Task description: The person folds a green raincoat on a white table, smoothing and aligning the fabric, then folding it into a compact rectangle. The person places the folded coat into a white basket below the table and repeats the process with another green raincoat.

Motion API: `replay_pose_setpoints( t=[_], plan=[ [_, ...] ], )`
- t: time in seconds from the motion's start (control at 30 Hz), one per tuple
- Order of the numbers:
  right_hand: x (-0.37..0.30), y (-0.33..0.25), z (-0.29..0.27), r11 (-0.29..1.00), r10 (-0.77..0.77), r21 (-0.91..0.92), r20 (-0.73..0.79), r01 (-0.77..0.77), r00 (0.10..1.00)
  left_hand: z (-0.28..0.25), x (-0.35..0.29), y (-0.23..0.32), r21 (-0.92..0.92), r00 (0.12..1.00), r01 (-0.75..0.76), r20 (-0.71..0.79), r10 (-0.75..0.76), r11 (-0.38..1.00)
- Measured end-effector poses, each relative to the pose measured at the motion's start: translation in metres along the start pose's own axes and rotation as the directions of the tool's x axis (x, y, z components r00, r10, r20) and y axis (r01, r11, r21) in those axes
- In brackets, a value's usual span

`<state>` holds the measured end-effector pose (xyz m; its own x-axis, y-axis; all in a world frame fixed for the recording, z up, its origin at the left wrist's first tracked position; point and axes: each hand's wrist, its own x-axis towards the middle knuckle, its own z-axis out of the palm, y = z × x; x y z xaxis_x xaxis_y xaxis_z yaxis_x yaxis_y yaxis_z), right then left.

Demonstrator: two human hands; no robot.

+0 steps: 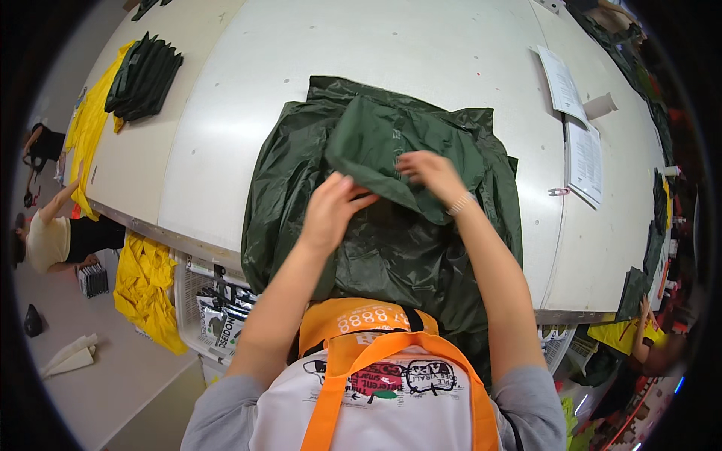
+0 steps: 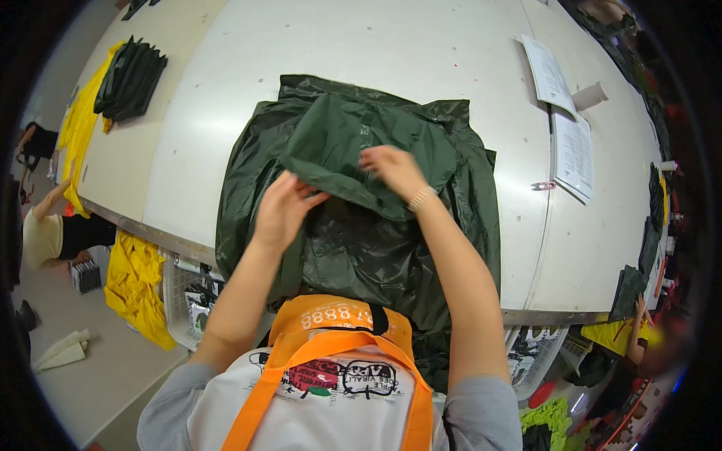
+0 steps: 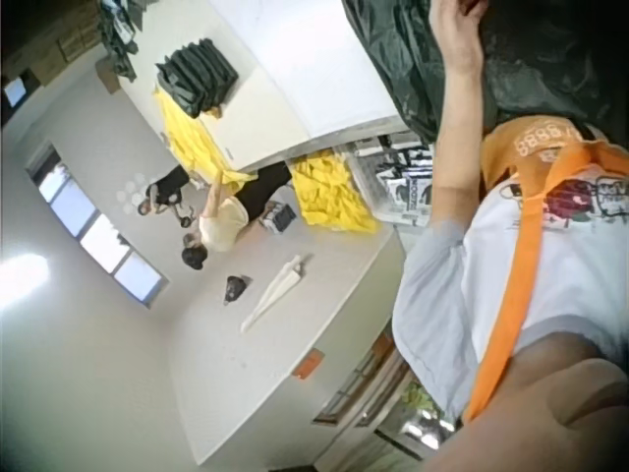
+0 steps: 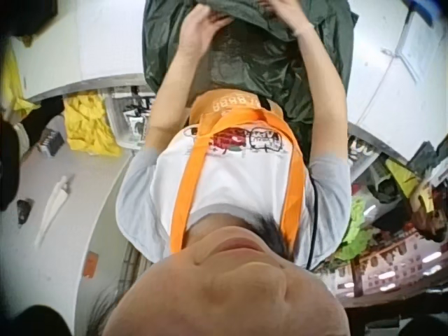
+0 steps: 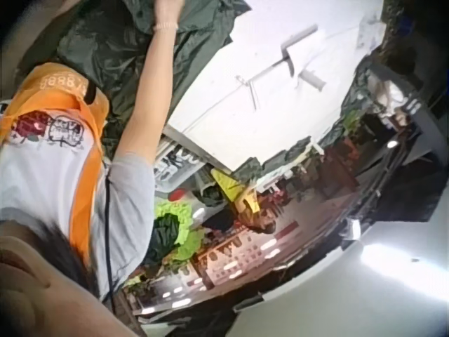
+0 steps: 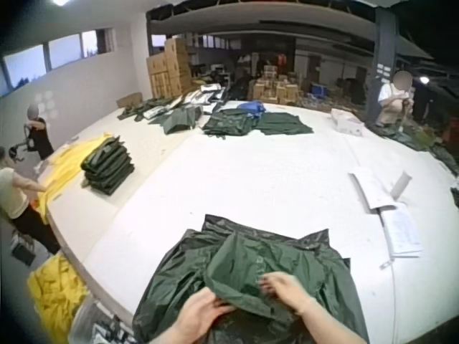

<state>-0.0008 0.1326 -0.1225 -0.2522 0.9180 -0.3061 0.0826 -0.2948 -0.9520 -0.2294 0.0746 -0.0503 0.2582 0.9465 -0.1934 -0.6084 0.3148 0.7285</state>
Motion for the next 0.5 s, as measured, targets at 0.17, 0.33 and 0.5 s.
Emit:
replay_pose_setpoints(
  t=[0.17,0.33,0.5],
  plan=[
    [-0.104,-0.003,-0.033,0.808,-0.326,-0.583,-0.331,0.080,0.886,-0.062,0.023,-0.007,0.672,0.878,-0.150,-0.246,0.409,0.726],
    [-0.082,0.033,-0.023,0.792,-0.448,-0.593,-0.404,0.144,0.798,-0.072,0.084,-0.008,0.618,0.913,-0.201,-0.163,0.374,0.760],
    [-0.078,0.001,-0.083,0.741,-0.476,-0.643,-0.301,0.192,0.826,-0.088,0.103,0.084,0.850,0.814,-0.457,0.519,0.262,-0.262]
  ],
)
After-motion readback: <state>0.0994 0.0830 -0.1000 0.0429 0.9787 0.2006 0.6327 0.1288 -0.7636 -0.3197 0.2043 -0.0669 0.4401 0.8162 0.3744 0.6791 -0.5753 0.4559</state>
